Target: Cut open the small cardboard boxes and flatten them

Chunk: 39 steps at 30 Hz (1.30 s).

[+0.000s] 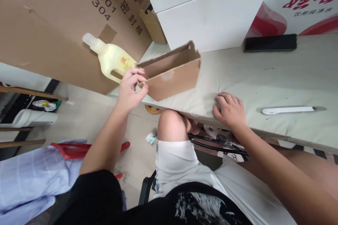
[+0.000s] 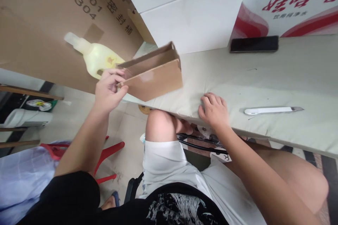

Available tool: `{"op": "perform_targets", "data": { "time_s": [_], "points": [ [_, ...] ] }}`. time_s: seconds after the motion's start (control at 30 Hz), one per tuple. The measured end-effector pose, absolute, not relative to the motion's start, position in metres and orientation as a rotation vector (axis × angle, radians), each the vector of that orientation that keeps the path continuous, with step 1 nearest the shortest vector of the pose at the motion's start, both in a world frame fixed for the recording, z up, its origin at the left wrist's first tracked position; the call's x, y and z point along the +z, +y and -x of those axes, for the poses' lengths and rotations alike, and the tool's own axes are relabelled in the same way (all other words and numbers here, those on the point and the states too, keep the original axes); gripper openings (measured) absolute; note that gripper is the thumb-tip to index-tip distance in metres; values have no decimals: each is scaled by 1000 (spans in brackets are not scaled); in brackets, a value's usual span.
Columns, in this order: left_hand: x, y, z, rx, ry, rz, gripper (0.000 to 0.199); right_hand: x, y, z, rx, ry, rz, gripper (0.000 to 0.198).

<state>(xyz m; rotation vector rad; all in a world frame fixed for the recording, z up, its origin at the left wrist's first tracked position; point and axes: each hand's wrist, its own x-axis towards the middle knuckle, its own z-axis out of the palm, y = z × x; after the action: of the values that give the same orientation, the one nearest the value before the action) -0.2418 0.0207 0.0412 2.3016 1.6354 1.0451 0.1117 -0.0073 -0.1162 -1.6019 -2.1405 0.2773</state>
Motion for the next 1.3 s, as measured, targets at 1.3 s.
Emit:
{"op": "perform_targets", "data": {
  "time_s": [1.3],
  "points": [
    [-4,6,112,1244,1001,-2171,12,20,-2,-209,272,-2088,1460,46]
  ]
}}
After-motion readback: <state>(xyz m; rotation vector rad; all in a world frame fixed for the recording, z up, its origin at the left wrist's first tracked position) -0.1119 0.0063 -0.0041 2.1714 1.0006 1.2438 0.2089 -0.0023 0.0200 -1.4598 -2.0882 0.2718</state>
